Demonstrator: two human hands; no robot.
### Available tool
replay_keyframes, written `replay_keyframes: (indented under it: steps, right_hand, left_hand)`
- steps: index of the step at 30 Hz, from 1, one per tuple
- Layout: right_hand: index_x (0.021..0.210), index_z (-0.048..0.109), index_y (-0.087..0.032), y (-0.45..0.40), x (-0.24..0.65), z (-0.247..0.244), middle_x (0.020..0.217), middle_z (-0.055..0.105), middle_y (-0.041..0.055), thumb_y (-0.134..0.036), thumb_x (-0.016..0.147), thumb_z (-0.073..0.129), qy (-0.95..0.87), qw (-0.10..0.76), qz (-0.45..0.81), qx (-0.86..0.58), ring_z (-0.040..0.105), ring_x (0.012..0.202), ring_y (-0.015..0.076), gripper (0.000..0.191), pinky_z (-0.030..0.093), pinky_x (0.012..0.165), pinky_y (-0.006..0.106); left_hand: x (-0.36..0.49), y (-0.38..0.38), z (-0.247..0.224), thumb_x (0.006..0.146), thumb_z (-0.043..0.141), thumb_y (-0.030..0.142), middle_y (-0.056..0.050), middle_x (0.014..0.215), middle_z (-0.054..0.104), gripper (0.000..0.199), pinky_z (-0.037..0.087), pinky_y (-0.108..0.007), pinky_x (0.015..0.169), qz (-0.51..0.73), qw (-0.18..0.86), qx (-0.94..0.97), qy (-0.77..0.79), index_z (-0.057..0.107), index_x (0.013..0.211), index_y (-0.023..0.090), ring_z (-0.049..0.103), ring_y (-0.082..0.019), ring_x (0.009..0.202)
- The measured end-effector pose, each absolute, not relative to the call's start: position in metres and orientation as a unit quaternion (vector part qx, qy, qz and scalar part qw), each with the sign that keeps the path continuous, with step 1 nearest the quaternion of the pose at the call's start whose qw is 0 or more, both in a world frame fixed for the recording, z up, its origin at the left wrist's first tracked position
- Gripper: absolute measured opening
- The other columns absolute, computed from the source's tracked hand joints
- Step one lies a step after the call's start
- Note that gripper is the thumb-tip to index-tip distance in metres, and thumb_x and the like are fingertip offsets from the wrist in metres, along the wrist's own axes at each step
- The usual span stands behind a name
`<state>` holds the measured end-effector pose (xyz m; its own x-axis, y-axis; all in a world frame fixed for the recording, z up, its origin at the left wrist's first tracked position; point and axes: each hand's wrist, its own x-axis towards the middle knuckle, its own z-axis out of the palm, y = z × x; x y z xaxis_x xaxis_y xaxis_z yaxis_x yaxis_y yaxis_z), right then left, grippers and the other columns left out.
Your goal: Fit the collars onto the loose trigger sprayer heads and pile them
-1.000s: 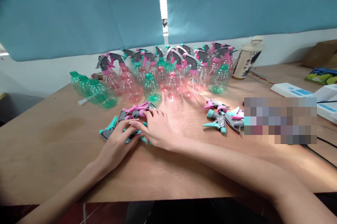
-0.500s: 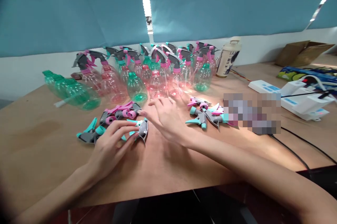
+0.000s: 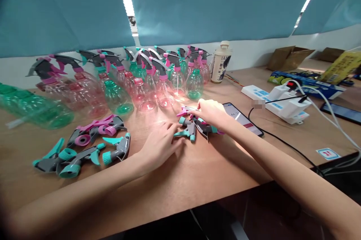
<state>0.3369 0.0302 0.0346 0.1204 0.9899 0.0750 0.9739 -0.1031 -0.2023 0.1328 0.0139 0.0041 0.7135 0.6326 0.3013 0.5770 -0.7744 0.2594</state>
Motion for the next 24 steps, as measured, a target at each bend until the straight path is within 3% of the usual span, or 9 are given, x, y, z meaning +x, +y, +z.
replay_keyframes:
  steps: [4, 9, 15, 20, 24]
  right_hand:
    - [0.083, 0.059, -0.016, 0.041, 0.322, 0.033, 0.079, 0.069, 0.0135, -0.067, 0.073, 0.055, -0.654, 0.065, 0.024, -0.753, 0.065, 0.081, 0.0305, 0.052, 0.040, 0.061, 0.032]
    - [0.093, 0.056, -0.012, 0.046, 0.314, 0.029, 0.089, 0.068, 0.0196, -0.052, 0.076, 0.060, -0.646, 0.077, 0.013, -0.760, 0.065, 0.088, 0.0327, 0.043, 0.042, 0.066, 0.034]
    - [0.098, 0.050, -0.013, 0.051, 0.312, 0.032, 0.083, 0.067, 0.0140, -0.037, 0.078, 0.056, -0.650, 0.186, 0.020, -0.737, 0.064, 0.078, 0.0291, 0.031, 0.042, 0.061, 0.033]
    - [0.099, 0.047, -0.017, 0.044, 0.292, 0.042, 0.097, 0.065, 0.0069, -0.025, 0.076, 0.061, -0.720, 0.281, 0.073, -0.630, 0.063, 0.080, 0.0165, 0.028, 0.048, 0.067, 0.027]
    - [0.100, 0.048, -0.017, 0.021, 0.262, 0.051, 0.091, 0.063, 0.0047, -0.025, 0.075, 0.066, -0.788, 0.370, 0.171, -0.462, 0.062, 0.076, 0.0156, 0.032, 0.052, 0.065, 0.028]
  left_hand:
    - [0.143, 0.013, 0.001, 0.088, 0.050, 0.025, -0.010, 0.093, 0.063, 0.019, 0.046, -0.042, 0.079, 0.184, 0.080, 0.922, 0.331, 0.059, 0.101, 0.013, 0.055, -0.027, 0.093]
    - [0.147, 0.011, -0.003, 0.087, 0.053, 0.024, -0.005, 0.105, 0.065, 0.026, 0.042, -0.041, 0.088, 0.183, 0.101, 0.931, 0.299, 0.055, 0.112, 0.018, 0.054, -0.024, 0.099]
    - [0.129, 0.002, -0.006, 0.087, 0.055, 0.020, -0.008, 0.117, 0.061, 0.035, 0.041, -0.042, 0.092, 0.204, 0.101, 0.928, 0.294, 0.050, 0.122, 0.017, 0.053, -0.024, 0.108]
    - [0.079, -0.008, 0.012, 0.091, 0.050, 0.018, -0.007, 0.106, 0.063, 0.019, 0.044, -0.038, 0.088, 0.307, 0.072, 0.897, 0.310, 0.055, 0.109, 0.019, 0.057, -0.021, 0.099]
    - [0.040, -0.012, 0.027, 0.091, 0.051, 0.017, -0.006, 0.098, 0.062, 0.015, 0.047, -0.035, 0.083, 0.374, 0.044, 0.861, 0.342, 0.055, 0.106, 0.019, 0.057, -0.020, 0.095]
